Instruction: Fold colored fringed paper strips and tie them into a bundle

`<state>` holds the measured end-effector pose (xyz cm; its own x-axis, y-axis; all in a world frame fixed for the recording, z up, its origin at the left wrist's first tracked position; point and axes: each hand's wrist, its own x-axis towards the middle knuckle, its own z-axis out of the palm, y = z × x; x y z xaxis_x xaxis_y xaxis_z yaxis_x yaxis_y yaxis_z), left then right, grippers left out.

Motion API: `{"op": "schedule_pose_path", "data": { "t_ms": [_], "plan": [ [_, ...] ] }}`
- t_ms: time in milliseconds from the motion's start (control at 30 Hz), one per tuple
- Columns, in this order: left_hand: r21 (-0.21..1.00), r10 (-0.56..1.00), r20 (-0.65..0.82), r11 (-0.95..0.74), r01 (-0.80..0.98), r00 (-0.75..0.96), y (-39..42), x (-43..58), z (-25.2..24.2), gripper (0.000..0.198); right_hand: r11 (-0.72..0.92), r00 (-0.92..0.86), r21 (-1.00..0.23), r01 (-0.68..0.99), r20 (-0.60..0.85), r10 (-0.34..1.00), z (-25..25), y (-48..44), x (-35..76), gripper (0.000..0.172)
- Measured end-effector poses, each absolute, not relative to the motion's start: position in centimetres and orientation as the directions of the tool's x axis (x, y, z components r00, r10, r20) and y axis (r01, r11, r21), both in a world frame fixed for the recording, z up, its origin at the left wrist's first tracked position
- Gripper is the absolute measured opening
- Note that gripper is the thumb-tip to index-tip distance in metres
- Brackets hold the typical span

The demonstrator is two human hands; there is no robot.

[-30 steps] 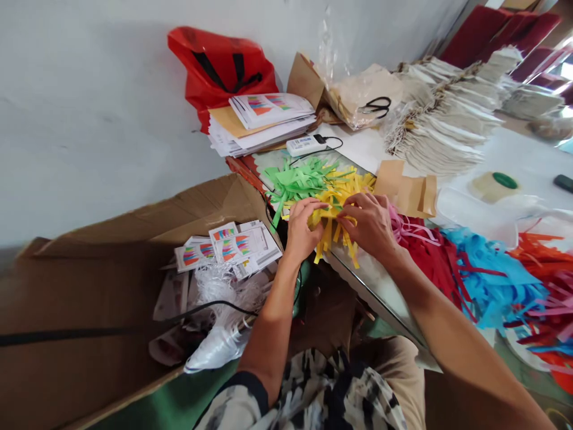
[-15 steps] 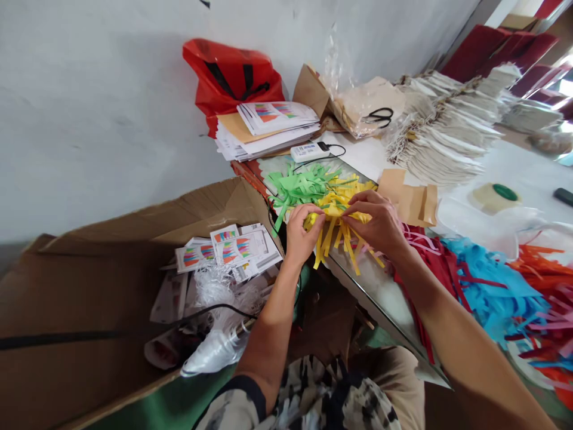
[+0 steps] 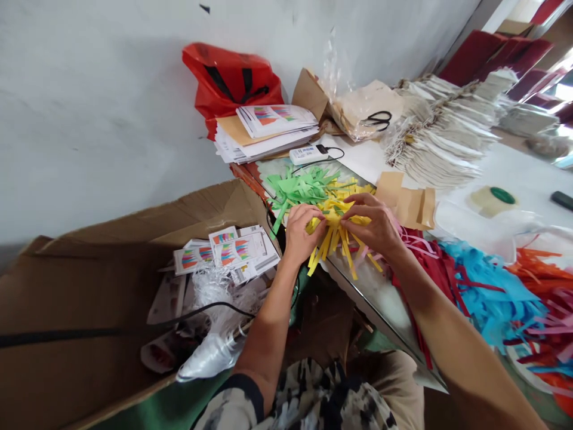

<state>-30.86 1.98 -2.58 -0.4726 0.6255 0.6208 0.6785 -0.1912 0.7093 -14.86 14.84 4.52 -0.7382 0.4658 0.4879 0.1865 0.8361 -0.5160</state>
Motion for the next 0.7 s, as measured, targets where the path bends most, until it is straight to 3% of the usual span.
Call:
{"op": "schedule_pose_path", "data": {
  "t_ms": [167,300,400,533,700],
  "plan": [
    [0.697,0.611,0.643,-0.218,0.683,-0.462,2.0,-31.2,-2.6,0.011,0.804,-0.685,-0.58,0.13,0.534,0.496,4.9,15.3,-14.4,0.007],
    [0.652,0.624,0.672,-0.244,0.718,-0.399,2.3,-31.1,-2.6,0.005,0.849,-0.648,-0.504,0.158,0.596,0.474,5.2,15.3,-14.3,0.005],
    [0.654,0.634,0.672,-0.265,0.709,-0.382,3.0,-30.7,-2.9,0.011,0.881,-0.696,-0.427,0.205,0.569,0.438,5.0,15.0,-14.4,0.004],
    [0.629,0.694,0.638,-0.221,0.745,-0.333,3.9,-30.7,-3.5,0.013,0.874,-0.695,-0.444,0.195,0.566,0.443,5.4,14.9,-14.3,0.003],
    [0.616,0.77,0.547,-0.104,0.781,-0.329,4.3,-30.9,-3.4,0.03,0.883,-0.694,-0.442,0.158,0.586,0.418,7.0,15.2,-13.9,0.002]
  ]
}}
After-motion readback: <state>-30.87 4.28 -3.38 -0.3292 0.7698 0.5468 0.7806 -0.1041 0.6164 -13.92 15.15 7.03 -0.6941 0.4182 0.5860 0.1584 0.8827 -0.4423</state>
